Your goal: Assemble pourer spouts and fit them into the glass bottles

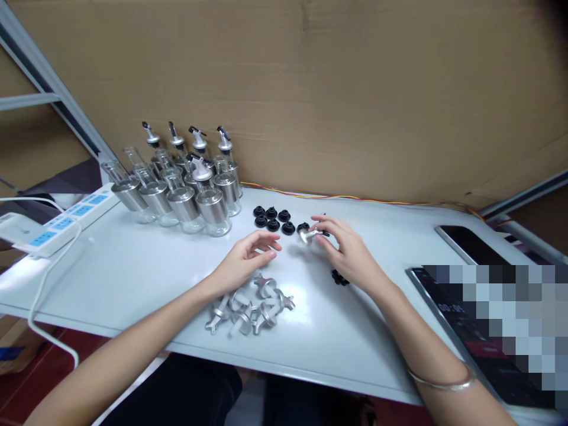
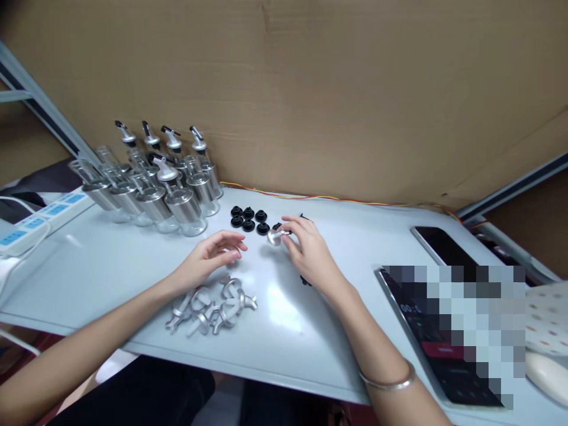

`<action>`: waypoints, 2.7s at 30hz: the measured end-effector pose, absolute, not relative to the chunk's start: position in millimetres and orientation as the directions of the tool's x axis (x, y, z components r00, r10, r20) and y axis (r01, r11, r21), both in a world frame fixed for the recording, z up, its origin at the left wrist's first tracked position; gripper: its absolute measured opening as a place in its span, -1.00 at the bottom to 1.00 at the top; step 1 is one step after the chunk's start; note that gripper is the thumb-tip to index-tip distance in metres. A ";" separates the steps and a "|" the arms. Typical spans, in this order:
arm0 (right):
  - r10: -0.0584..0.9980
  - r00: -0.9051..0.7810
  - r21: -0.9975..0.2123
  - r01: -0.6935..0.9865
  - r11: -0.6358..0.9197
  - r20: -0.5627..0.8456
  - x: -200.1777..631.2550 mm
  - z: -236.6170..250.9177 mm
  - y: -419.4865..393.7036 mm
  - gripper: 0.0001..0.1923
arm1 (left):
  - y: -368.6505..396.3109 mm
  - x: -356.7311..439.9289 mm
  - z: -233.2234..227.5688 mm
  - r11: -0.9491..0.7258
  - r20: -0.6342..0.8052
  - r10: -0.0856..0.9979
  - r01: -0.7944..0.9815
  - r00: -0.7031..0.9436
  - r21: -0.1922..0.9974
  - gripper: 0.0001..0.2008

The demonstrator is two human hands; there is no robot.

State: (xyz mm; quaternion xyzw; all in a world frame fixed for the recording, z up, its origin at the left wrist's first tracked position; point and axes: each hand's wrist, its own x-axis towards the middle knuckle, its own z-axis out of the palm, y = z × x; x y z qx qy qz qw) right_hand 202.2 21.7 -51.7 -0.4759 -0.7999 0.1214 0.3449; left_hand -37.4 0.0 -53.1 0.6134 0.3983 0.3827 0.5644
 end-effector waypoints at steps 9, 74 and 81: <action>0.896 -0.435 -0.579 0.709 0.404 0.093 198.4 -55.5 22.5 -0.75 | 0.4 -38.5 -53.9 -0.028 0.014 0.917 0.030 0.399 0.999 -0.69; 0.872 -0.468 -0.922 -0.255 -0.290 -0.144 167.8 -28.6 -9.7 -0.74 | 2.0 -38.1 -56.3 0.146 -0.121 0.882 -0.021 0.455 0.989 -0.67; 0.904 -0.402 -0.910 -0.303 -0.283 -0.148 170.6 -29.5 -6.8 -0.77 | -2.2 -37.7 -48.7 0.110 -0.064 0.875 -0.069 0.479 0.992 -0.75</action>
